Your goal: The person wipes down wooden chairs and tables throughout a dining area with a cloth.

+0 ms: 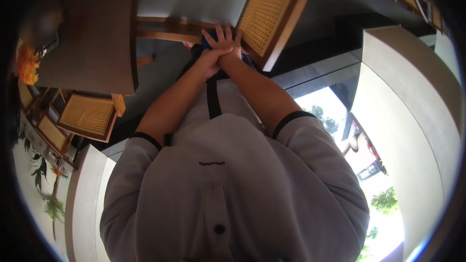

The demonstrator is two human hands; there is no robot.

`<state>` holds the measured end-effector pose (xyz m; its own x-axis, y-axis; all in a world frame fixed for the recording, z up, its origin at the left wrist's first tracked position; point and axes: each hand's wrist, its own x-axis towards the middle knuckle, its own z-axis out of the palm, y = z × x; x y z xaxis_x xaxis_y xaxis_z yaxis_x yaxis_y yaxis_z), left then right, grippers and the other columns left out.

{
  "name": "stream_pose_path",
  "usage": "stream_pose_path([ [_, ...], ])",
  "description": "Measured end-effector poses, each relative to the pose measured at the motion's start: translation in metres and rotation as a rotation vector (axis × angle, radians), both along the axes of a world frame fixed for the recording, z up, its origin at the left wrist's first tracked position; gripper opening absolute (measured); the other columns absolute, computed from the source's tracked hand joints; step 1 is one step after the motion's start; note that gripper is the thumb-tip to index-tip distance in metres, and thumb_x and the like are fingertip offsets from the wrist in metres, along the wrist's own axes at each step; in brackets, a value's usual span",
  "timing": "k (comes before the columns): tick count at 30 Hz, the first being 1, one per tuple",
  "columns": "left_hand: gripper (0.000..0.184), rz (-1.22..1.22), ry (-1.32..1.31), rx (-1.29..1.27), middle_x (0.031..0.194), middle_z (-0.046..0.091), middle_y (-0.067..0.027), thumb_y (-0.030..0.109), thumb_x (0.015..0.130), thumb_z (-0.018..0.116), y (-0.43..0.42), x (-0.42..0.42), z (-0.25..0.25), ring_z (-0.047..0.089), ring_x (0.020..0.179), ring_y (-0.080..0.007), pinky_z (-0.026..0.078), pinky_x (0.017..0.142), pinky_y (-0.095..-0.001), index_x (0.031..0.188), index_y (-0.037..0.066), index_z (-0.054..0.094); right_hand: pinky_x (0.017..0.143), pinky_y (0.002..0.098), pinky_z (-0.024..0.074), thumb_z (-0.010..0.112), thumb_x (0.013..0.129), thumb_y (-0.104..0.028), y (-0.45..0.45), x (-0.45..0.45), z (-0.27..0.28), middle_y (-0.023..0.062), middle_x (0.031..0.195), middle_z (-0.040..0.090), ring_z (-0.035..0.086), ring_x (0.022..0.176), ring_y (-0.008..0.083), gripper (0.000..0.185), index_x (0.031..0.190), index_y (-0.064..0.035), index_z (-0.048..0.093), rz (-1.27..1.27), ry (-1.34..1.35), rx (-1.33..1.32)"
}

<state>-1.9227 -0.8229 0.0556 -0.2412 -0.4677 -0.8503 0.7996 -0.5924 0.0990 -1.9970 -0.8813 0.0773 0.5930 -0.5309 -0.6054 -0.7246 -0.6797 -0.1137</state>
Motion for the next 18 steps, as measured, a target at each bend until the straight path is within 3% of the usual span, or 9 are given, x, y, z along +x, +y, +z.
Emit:
stream_pose_path([
  [2, 0.073, -0.007, -0.021, 0.016, 0.141, 0.047, -0.0169, 0.004, 0.085, 0.072, -0.005, -0.015, -0.002, 0.048, 0.132, -0.0320, 0.040, 0.109, -0.0469, 0.145, -0.001, 0.032, 0.118, 0.0585, 0.0173, 0.053, 0.095, -0.047, -0.007, -0.012, 0.004, 0.0156, 0.161, 0.017, 0.019, 0.148, 0.0374, 0.077, 0.159, -0.0288, 0.013, -0.014, 0.057, 0.059],
  [8, 0.069, 0.075, -0.139, 0.007, 0.137, 0.051, -0.0145, 0.003, 0.084, 0.072, 0.005, -0.003, 0.002, 0.050, 0.129, -0.0297, 0.042, 0.107, -0.0434, 0.143, 0.003, 0.036, 0.119, 0.0522, 0.0220, 0.056, 0.092, -0.045, 0.012, -0.007, -0.047, 0.0164, 0.153, 0.029, 0.028, 0.144, 0.0368, 0.078, 0.157, -0.0214, 0.020, 0.016, -0.114, -0.062],
  [11, 0.066, 0.137, -0.156, -0.002, 0.134, 0.054, -0.0111, 0.001, 0.084, 0.072, 0.008, 0.022, -0.004, 0.052, 0.127, -0.0270, 0.042, 0.106, -0.0409, 0.141, 0.006, 0.041, 0.118, 0.0509, 0.0240, 0.058, 0.090, -0.043, 0.011, 0.022, -0.038, 0.0151, 0.147, 0.037, 0.035, 0.139, 0.0356, 0.076, 0.154, -0.0186, 0.026, 0.005, -0.160, -0.059],
  [12, 0.064, 0.156, -0.177, 0.004, 0.133, 0.055, -0.0104, 0.001, 0.084, 0.072, 0.007, 0.031, 0.002, 0.052, 0.127, -0.0261, 0.042, 0.106, -0.0401, 0.140, 0.006, 0.042, 0.113, 0.0479, 0.0324, 0.060, 0.088, -0.042, 0.011, 0.032, -0.036, 0.0143, 0.146, 0.039, 0.038, 0.136, 0.0334, 0.075, 0.152, -0.0185, 0.030, 0.027, -0.190, -0.081],
  [15, 0.071, 0.204, -0.259, -0.009, 0.134, 0.053, -0.0110, 0.000, 0.082, 0.073, 0.016, 0.063, 0.003, 0.052, 0.127, -0.0249, 0.042, 0.106, -0.0390, 0.142, 0.005, 0.036, 0.104, 0.0437, 0.0406, 0.061, 0.087, -0.042, 0.019, 0.070, -0.038, 0.0131, 0.146, 0.040, 0.040, 0.135, 0.0311, 0.074, 0.150, -0.0179, 0.034, -0.012, -0.266, -0.064],
  [18, 0.067, 0.271, -0.448, -0.101, 0.135, 0.053, -0.0095, 0.003, 0.085, 0.072, 0.035, 0.098, -0.012, 0.052, 0.127, -0.0238, 0.042, 0.106, -0.0377, 0.142, 0.006, 0.037, 0.101, 0.0447, 0.0415, 0.060, 0.088, -0.040, 0.025, 0.120, -0.041, 0.0147, 0.148, 0.040, 0.040, 0.136, 0.0324, 0.070, 0.150, -0.0169, 0.035, 0.026, -0.271, -0.077],
])
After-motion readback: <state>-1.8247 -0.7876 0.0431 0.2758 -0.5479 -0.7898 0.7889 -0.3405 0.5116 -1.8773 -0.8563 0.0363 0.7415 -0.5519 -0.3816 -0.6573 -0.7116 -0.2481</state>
